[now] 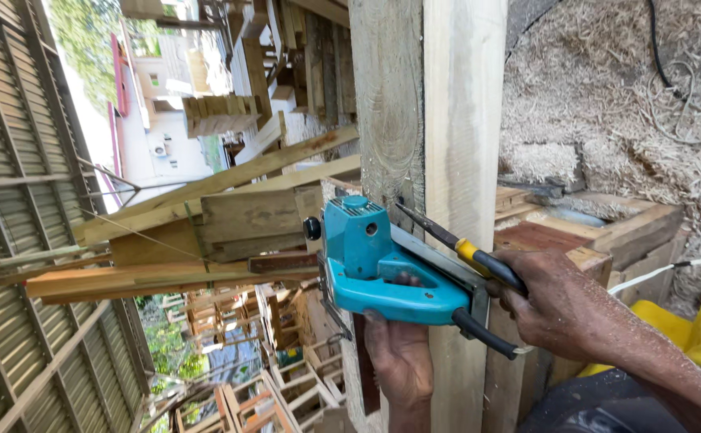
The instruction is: The person repairs a teal electric hand plane by removing a small black component, cleaning it with pliers and sandpaper, and reinserting it into the tool. The person then uses pliers to adjust the plane's blade mechanism.
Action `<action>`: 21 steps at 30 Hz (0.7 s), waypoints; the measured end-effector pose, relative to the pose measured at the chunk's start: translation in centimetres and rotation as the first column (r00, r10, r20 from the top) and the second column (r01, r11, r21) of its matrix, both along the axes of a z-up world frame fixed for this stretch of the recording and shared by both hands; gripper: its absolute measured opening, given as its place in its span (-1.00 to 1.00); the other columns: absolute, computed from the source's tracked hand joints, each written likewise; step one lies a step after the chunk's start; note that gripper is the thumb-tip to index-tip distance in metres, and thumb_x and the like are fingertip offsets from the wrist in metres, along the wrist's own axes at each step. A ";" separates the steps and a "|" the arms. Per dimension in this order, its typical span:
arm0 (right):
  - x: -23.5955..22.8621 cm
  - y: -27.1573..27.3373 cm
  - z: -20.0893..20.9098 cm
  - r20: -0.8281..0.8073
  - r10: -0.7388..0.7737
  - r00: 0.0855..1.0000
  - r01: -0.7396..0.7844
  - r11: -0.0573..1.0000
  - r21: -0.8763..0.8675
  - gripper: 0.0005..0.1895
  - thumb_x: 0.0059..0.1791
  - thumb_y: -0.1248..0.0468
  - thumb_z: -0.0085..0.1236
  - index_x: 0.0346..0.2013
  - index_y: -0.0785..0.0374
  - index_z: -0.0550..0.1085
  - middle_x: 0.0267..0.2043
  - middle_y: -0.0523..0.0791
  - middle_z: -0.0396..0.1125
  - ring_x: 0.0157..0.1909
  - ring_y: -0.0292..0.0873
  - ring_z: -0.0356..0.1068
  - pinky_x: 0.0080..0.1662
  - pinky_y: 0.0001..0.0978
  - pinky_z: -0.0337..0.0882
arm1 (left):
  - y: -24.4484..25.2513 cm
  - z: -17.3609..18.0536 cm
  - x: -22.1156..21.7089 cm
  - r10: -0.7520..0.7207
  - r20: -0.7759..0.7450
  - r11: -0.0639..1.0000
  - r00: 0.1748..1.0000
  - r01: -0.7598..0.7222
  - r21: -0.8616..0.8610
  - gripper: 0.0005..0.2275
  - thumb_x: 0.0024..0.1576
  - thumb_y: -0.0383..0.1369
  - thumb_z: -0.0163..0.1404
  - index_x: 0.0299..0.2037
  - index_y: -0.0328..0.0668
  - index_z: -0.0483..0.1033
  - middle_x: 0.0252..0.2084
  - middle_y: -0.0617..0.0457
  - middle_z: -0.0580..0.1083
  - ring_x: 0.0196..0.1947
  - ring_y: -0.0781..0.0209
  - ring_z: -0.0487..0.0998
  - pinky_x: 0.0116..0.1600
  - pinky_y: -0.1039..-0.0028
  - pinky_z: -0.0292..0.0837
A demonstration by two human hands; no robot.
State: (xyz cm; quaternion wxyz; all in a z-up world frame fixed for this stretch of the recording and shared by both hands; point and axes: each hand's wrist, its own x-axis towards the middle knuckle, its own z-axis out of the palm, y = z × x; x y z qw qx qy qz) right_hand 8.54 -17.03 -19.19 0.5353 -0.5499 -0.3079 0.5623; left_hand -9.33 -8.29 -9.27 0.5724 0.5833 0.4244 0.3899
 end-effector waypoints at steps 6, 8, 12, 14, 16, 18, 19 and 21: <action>0.0 -0.2 1.9 -0.140 -0.085 0.986 0.083 0.996 -0.021 -0.78 -0.03 0.22 0.18 -0.13 0.22 0.57 -0.48 0.00 0.50 -0.43 -0.08 0.52 -0.28 -0.16 0.46 | 0.4 1.2 1.4 0.037 0.175 0.990 0.984 -0.012 -0.142 -0.47 0.28 -0.07 -0.10 0.25 -0.44 0.27 0.03 -0.26 0.48 0.03 -0.12 0.51 0.25 0.00 0.40; 0.1 0.1 3.2 -0.175 0.001 0.985 -0.006 1.000 -0.023 -0.80 0.00 0.23 0.16 -0.14 0.25 0.58 -0.48 -0.03 0.49 -0.44 -0.14 0.50 -0.29 -0.21 0.47 | 1.0 2.2 2.0 0.160 0.186 0.981 0.969 -0.136 -0.139 -0.47 0.24 -0.06 -0.09 0.18 -0.46 0.31 -0.04 -0.23 0.49 -0.02 -0.11 0.53 0.22 -0.01 0.44; -1.3 0.8 4.8 -0.163 0.021 0.986 -0.017 0.999 0.027 -0.78 0.03 0.20 0.16 -0.25 0.34 0.56 -0.58 -0.01 0.46 -0.51 -0.12 0.45 -0.32 -0.22 0.45 | 2.0 3.5 1.5 0.069 0.296 0.983 0.953 -0.015 -0.182 -0.56 0.25 -0.09 -0.05 0.11 -0.37 0.34 -0.14 -0.10 0.45 -0.12 0.01 0.47 0.12 0.14 0.44; -2.2 1.4 5.0 -0.159 0.016 0.987 -0.013 1.000 0.016 -0.76 0.04 0.19 0.15 -0.27 0.36 0.56 -0.59 -0.02 0.45 -0.51 -0.13 0.42 -0.33 -0.23 0.45 | 2.8 3.8 1.4 0.096 0.370 0.967 0.924 0.002 -0.255 -0.56 0.27 -0.07 -0.02 0.05 -0.41 0.34 -0.20 -0.07 0.41 -0.18 0.06 0.43 0.09 0.18 0.43; -2.7 1.7 5.0 -0.163 0.024 0.986 -0.022 1.000 0.013 -0.78 0.04 0.20 0.14 -0.23 0.33 0.57 -0.59 -0.04 0.46 -0.51 -0.18 0.45 -0.34 -0.28 0.47 | 3.3 3.8 1.3 0.181 0.339 0.958 0.923 -0.087 -0.274 -0.56 0.23 -0.06 -0.02 0.01 -0.38 0.35 -0.24 -0.06 0.40 -0.23 0.07 0.41 0.05 0.18 0.43; -2.6 1.8 5.0 -0.163 0.024 0.986 -0.023 1.000 0.010 -0.77 0.03 0.20 0.13 -0.24 0.33 0.58 -0.58 -0.06 0.46 -0.50 -0.21 0.46 -0.34 -0.30 0.48 | 3.4 3.7 1.3 0.212 0.324 0.951 0.922 -0.119 -0.285 -0.56 0.21 -0.05 -0.02 -0.01 -0.36 0.36 -0.26 -0.06 0.39 -0.25 0.07 0.40 0.02 0.18 0.43; -2.6 1.7 5.0 -0.159 0.023 0.987 -0.021 1.000 0.013 -0.76 0.02 0.19 0.14 -0.26 0.34 0.58 -0.56 -0.07 0.44 -0.51 -0.21 0.45 -0.34 -0.30 0.48 | 3.2 3.7 1.3 0.200 0.328 0.953 0.923 -0.107 -0.282 -0.57 0.21 -0.05 -0.02 -0.01 -0.36 0.36 -0.26 -0.06 0.39 -0.25 0.07 0.40 0.01 0.18 0.43; -1.6 2.0 5.0 -0.136 0.050 0.990 -0.052 0.999 -0.015 -0.75 0.02 0.16 0.13 -0.24 0.30 0.58 -0.53 -0.08 0.43 -0.50 -0.22 0.45 -0.33 -0.31 0.50 | 3.3 3.5 1.8 0.163 0.356 0.963 0.920 -0.069 -0.261 -0.57 0.23 -0.06 -0.01 0.00 -0.35 0.35 -0.26 -0.06 0.39 -0.24 0.07 0.40 0.01 0.18 0.43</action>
